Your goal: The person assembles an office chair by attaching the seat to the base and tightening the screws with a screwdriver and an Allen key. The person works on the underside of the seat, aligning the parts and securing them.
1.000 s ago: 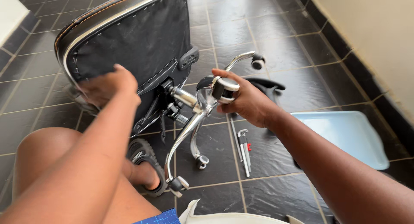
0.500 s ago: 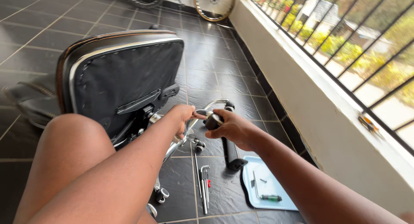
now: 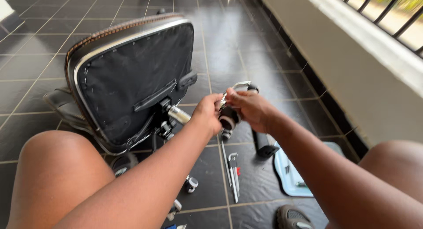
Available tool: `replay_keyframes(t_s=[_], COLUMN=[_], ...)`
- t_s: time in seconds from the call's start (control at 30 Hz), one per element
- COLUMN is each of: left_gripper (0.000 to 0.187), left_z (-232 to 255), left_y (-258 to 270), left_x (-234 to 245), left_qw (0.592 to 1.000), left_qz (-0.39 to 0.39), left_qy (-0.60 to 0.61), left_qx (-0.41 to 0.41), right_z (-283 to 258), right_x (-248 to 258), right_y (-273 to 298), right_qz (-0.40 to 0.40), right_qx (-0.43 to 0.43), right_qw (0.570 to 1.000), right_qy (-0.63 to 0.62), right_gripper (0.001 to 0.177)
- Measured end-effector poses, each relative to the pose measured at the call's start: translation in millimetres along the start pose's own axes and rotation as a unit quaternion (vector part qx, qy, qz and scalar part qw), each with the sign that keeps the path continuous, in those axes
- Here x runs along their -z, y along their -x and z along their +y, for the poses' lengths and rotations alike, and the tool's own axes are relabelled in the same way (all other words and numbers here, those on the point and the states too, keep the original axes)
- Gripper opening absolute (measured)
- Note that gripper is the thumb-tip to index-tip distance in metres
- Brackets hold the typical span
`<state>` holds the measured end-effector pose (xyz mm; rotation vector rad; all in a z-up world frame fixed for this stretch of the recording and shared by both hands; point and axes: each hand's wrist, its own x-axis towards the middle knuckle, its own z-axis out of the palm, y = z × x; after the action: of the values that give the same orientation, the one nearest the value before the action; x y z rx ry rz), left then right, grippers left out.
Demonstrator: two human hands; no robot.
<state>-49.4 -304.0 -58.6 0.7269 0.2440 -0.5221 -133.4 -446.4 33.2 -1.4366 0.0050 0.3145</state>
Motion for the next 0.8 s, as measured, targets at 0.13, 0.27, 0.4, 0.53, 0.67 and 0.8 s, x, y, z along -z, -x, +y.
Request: replay_keyframes(t_s=[0.13,0.27,0.4,0.53,0.67,0.8], left_gripper=[0.006,0.01,0.01,0.006,0.011,0.009], left_z=[-12.3,-7.7,-14.2,-14.3,-8.8,-3.7], left_y=[-23.0,-8.4,7.0,17.0,33.8,52.9], left_x=[9.7,-9.9,-18.0,-15.2,-20.0,-3.0], left_qw=[0.992,0.982,0.975,0.981,0.984,0.982], left_qz=[0.024,0.069,0.092,0.063,0.086,0.123], left_qy=[0.104,0.156,0.176,0.148,0.116,0.129], left_qx=[-0.064,-0.085,-0.101,-0.106,-0.11,-0.066], right_z=[4.7,-7.4,8.8,23.8,15.6,18.7], right_x=[0.5,1.9,6.3,2.7,-3.0,-15.0], right_y=[-30.0,-41.1,-44.6,-51.7,-59.6,-75.0], right_qz=[0.08,0.045,0.053,-0.006,0.038,0.046], right_qx=[-0.034,-0.022,-0.053,-0.062,-0.08,-0.089], right_qw=[0.995,0.999,0.997,0.99,0.996,0.989], right_qy=[-0.042,0.019,-0.032,-0.125,0.024,0.109], right_gripper=[0.031,0.032,0.033,0.027,0.032,0.042])
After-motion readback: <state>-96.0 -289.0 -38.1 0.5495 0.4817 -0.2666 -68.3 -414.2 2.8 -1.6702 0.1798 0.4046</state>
